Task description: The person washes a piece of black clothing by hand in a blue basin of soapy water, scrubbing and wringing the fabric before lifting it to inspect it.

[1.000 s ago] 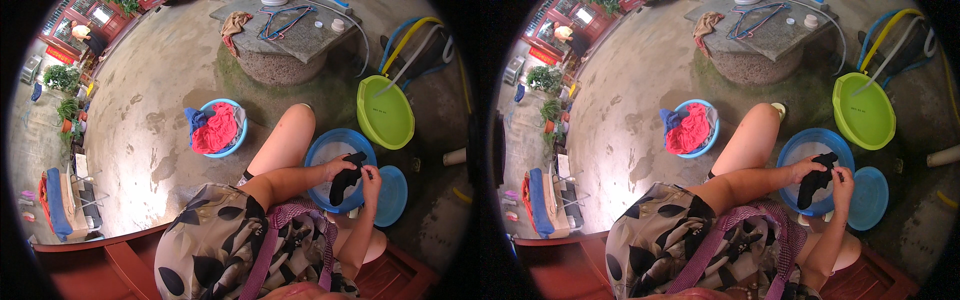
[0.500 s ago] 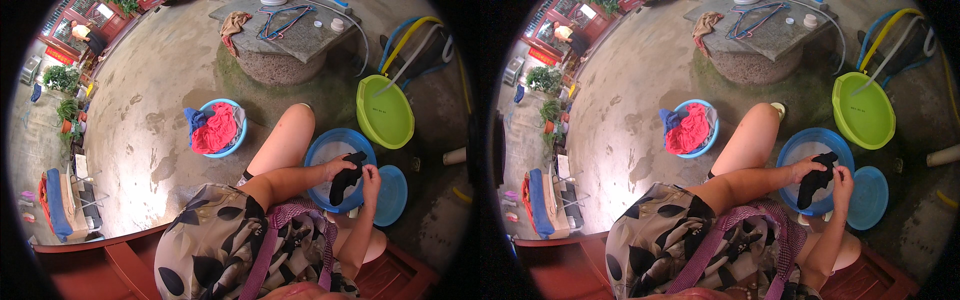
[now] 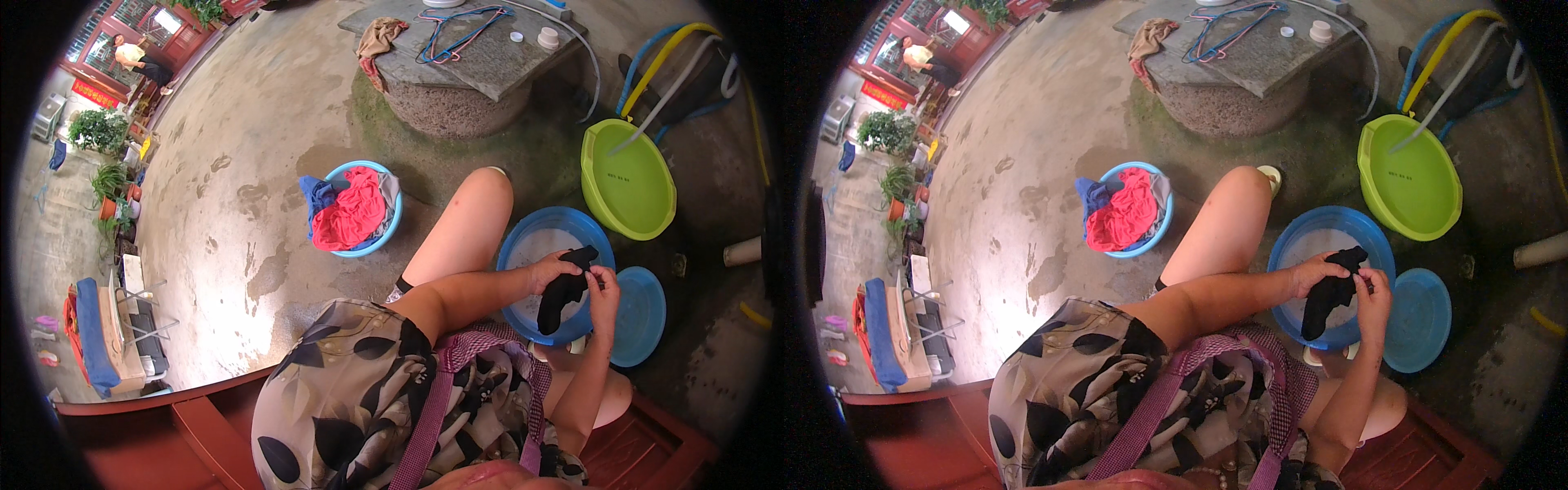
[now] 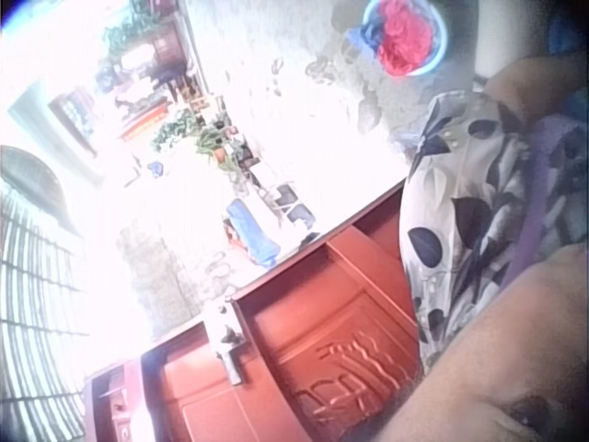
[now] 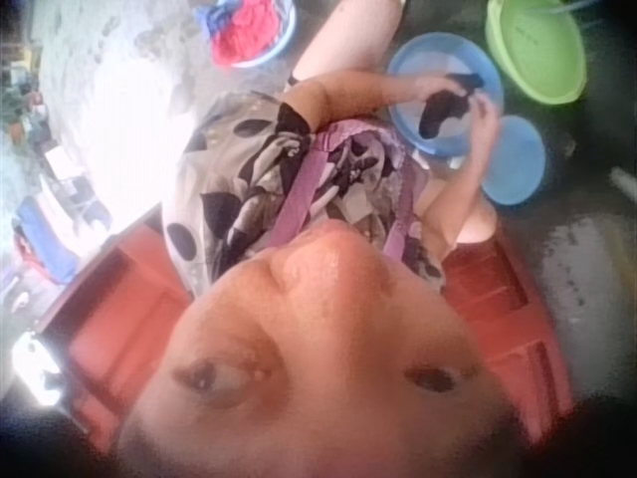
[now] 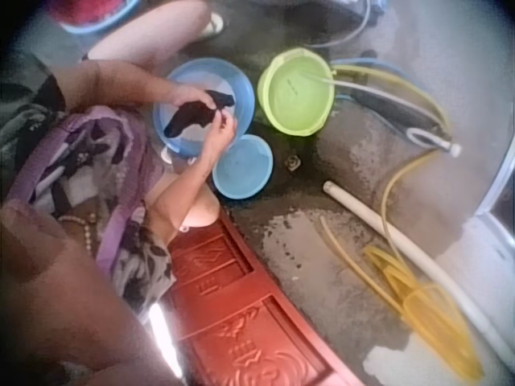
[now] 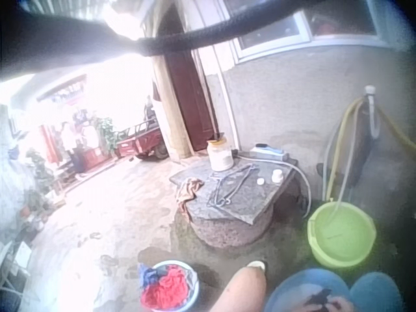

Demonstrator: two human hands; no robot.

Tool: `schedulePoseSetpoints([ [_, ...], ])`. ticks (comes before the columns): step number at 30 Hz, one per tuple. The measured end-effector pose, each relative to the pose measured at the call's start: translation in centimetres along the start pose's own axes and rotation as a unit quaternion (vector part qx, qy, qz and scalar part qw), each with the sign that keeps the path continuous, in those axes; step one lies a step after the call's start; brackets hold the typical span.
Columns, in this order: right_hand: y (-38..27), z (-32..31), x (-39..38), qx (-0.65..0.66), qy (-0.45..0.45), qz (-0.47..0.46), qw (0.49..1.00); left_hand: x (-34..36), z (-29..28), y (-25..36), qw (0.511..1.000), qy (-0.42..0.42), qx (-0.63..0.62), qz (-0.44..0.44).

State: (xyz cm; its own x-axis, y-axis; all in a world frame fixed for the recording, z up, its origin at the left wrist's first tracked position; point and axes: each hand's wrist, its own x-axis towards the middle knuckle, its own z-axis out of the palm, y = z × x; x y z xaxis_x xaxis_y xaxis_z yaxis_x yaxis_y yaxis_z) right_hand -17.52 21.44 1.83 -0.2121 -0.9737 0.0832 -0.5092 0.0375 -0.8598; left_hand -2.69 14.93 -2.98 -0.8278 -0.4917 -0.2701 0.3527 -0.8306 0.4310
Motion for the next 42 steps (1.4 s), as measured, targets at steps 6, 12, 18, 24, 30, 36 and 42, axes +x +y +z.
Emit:
schedulePoseSetpoints([
  [6, 1.7, -0.2, -0.1, 0.085, 0.031, 0.102, 0.991, 0.2, 0.3, 0.0, 1.0, -0.014, 0.005, -0.004],
  [12, 0.7, 0.2, -0.2, 0.115, 0.024, 0.103, 0.988, -0.6, 0.2, 0.4, 1.0, -0.007, 0.007, 0.007],
  [18, 2.1, -0.3, -0.3, 0.106, 0.06, 0.056, 0.991, 0.4, 0.3, 0.1, 0.999, -0.034, 0.002, 0.016],
  [24, 0.0, 0.5, 0.0, 0.155, 0.108, 0.123, 0.974, -0.7, 0.5, 1.5, 0.999, -0.049, -0.002, 0.007],
  [30, -0.1, -0.1, -0.2, 0.176, 0.09, 0.127, 0.972, -0.4, 0.5, 1.3, 0.998, -0.03, -0.033, -0.039],
  [36, -0.6, 0.1, -0.3, 0.168, 0.087, 0.131, 0.973, -1.0, 1.1, 1.6, 0.999, -0.024, -0.023, -0.035],
  [42, -1.0, 0.6, -0.4, 0.098, 0.052, 0.056, 0.992, -0.8, 0.6, 1.6, 0.998, -0.018, -0.031, -0.053],
])
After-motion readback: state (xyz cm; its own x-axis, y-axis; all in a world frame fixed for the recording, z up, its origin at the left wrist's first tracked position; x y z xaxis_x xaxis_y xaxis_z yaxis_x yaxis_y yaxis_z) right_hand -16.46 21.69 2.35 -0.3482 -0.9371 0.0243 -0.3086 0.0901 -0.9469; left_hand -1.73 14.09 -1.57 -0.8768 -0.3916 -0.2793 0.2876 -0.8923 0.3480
